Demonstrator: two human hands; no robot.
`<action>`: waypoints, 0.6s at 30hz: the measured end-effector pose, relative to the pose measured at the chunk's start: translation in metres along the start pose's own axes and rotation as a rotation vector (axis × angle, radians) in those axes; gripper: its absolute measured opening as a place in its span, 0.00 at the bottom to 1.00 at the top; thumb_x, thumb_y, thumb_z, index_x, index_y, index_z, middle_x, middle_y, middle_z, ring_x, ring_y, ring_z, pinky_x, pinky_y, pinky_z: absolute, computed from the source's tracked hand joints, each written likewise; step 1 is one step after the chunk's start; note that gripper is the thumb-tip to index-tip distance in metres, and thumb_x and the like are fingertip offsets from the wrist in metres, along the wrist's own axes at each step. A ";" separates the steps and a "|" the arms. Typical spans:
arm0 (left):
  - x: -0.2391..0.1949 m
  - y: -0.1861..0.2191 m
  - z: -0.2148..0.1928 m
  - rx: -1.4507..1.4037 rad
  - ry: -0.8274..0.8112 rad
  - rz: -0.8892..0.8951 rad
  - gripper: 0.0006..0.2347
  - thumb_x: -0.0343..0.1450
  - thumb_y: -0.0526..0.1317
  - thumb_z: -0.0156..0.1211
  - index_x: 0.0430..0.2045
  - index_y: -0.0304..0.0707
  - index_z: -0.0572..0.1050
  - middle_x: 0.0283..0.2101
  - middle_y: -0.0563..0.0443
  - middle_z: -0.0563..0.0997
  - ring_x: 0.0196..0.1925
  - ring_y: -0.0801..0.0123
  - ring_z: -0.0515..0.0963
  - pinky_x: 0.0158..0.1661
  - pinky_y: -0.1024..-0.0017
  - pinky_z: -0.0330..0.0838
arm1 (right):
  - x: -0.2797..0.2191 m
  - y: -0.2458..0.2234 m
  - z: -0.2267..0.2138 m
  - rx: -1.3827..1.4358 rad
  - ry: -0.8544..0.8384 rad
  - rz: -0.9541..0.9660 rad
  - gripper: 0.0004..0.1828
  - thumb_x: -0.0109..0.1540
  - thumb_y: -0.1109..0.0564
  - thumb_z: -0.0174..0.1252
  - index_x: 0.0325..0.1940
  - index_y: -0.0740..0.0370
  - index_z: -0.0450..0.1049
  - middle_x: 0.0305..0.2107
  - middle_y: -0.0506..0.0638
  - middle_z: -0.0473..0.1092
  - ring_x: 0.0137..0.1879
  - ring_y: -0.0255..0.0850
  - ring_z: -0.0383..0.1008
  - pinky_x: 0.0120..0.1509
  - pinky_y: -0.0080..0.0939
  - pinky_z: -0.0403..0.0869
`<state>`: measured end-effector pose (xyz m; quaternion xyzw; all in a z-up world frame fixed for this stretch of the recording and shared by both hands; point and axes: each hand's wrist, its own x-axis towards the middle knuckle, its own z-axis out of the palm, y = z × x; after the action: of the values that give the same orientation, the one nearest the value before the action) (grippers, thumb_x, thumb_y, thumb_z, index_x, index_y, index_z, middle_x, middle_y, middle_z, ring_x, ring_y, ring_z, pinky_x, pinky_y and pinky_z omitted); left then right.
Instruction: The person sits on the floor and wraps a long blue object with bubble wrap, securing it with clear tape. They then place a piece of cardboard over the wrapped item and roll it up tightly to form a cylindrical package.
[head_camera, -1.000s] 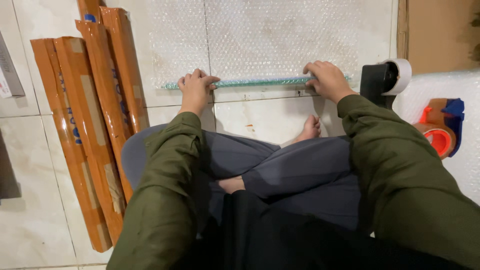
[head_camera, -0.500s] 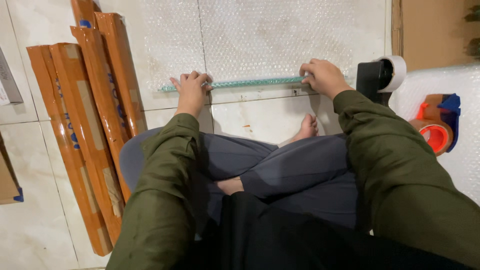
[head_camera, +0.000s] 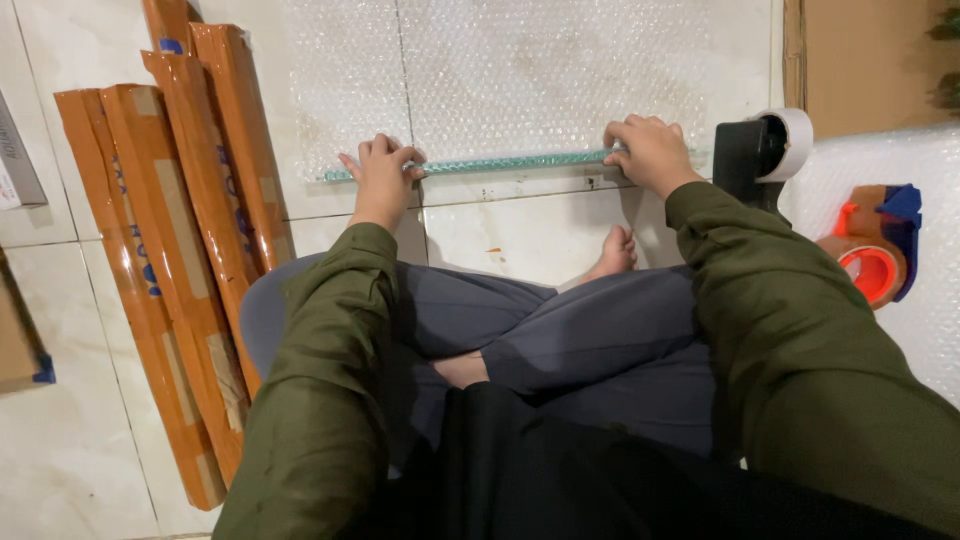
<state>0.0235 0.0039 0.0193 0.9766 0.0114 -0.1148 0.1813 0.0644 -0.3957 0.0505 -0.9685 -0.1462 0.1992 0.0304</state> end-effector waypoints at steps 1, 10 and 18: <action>0.000 0.000 -0.001 0.000 0.001 0.000 0.04 0.67 0.46 0.58 0.31 0.56 0.74 0.39 0.58 0.66 0.54 0.60 0.61 0.55 0.29 0.46 | 0.000 0.000 0.001 0.000 0.001 0.000 0.09 0.61 0.42 0.54 0.40 0.42 0.66 0.35 0.46 0.66 0.49 0.48 0.68 0.50 0.54 0.64; 0.000 0.004 -0.008 0.008 -0.017 0.013 0.04 0.68 0.45 0.58 0.32 0.56 0.73 0.36 0.58 0.65 0.54 0.60 0.62 0.54 0.27 0.44 | -0.001 0.005 0.005 -0.098 0.043 -0.037 0.11 0.62 0.41 0.52 0.40 0.45 0.64 0.34 0.48 0.67 0.46 0.51 0.72 0.49 0.51 0.72; 0.002 0.003 -0.006 0.006 0.001 0.025 0.05 0.68 0.46 0.57 0.29 0.53 0.70 0.35 0.58 0.67 0.55 0.60 0.63 0.54 0.26 0.45 | -0.001 0.001 -0.002 -0.066 0.007 0.003 0.11 0.63 0.40 0.50 0.41 0.45 0.63 0.36 0.50 0.65 0.46 0.53 0.71 0.50 0.53 0.72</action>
<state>0.0273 0.0036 0.0250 0.9773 -0.0010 -0.1120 0.1798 0.0642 -0.3971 0.0529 -0.9699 -0.1510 0.1910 -0.0012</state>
